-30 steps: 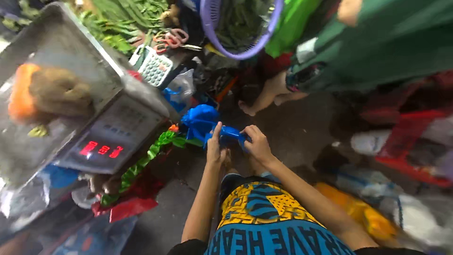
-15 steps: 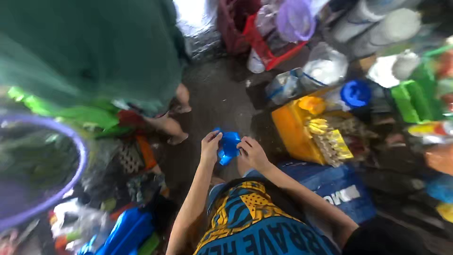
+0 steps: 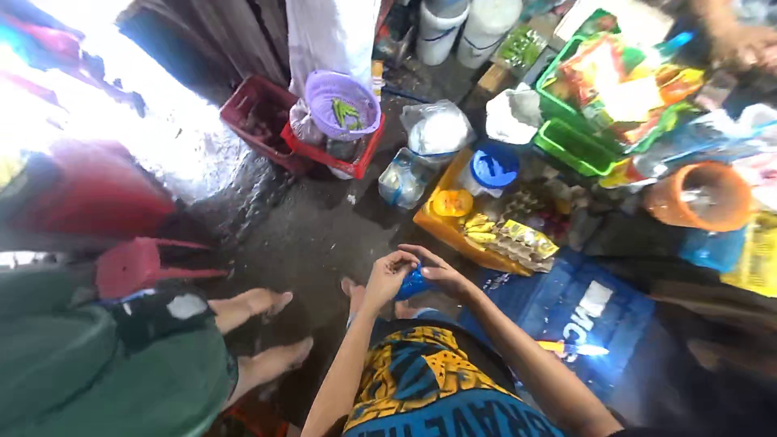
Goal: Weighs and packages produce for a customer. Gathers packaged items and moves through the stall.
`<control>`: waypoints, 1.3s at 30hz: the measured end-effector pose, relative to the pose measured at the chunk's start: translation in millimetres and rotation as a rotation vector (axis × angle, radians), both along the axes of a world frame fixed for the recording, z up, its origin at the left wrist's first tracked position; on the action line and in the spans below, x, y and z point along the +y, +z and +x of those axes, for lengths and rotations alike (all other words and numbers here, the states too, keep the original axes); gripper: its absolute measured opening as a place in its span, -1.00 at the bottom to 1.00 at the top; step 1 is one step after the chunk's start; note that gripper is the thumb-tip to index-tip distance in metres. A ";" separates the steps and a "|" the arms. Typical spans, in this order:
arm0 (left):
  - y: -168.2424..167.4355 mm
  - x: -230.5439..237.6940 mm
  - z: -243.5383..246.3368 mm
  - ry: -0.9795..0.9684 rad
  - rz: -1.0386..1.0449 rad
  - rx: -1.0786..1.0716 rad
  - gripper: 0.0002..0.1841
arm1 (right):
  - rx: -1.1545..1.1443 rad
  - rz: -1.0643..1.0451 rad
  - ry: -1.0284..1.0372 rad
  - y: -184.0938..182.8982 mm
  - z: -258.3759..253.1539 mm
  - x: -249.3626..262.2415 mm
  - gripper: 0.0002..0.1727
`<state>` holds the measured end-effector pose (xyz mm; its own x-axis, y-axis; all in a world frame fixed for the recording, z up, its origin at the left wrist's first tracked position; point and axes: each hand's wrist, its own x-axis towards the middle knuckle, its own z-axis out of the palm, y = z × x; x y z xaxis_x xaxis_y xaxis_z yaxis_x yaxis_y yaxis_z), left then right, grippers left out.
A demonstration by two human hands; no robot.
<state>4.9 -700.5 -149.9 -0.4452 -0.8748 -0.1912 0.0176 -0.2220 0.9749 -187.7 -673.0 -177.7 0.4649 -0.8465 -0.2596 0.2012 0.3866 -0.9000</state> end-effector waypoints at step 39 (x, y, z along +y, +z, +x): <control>26.9 -511.2 -249.3 -0.725 -0.028 -0.369 -0.66 | 1.226 0.212 -1.246 66.4 -141.5 -230.2 -0.34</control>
<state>-244.3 -1211.7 -123.0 -0.8153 -0.4002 -0.4185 -0.4448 -0.0299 0.8951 -329.2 -903.2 -111.2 -0.9035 -0.4221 -0.0744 -0.2520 0.6635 -0.7045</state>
